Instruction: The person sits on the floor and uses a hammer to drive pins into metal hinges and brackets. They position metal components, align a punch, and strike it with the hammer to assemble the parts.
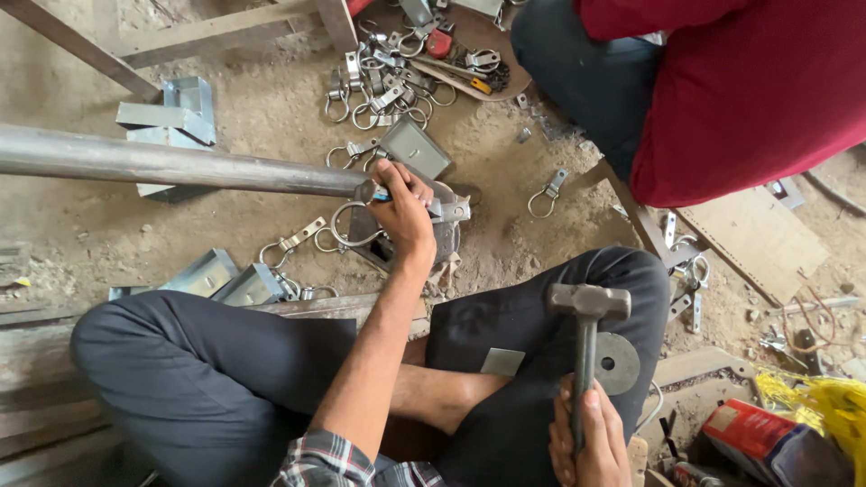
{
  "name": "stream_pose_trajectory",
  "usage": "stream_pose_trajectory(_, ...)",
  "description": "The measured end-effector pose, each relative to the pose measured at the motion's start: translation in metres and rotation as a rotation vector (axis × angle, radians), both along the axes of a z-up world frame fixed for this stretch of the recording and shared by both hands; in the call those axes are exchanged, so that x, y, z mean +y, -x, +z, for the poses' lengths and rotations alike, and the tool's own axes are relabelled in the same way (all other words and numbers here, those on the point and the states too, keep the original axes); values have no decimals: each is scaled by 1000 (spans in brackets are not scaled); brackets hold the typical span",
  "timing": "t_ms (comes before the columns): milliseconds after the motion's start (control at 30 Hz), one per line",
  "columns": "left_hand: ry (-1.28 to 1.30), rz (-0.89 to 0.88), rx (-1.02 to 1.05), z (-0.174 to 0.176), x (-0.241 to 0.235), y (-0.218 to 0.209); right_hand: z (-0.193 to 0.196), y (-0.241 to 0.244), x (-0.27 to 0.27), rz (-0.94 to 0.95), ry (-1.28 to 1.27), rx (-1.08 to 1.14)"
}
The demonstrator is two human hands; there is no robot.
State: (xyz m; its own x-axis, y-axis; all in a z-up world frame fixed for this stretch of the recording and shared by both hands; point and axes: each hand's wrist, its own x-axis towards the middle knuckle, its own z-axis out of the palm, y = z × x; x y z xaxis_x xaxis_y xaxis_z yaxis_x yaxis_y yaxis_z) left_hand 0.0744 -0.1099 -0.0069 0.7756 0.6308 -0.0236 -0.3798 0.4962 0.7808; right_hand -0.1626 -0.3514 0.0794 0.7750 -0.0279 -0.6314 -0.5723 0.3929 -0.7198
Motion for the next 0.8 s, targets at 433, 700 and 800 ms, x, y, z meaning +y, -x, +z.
stream_pose_trajectory(433,-573,191,165,18,-23,-9,11,1,9,49,91,-34)
stream_pose_trajectory(700,-839,159,133,34,-35,0,39,-24,28,342,609,-148)
stream_pose_trajectory(800,-883,144,169,38,-37,0,55,-52,38,427,965,-466)
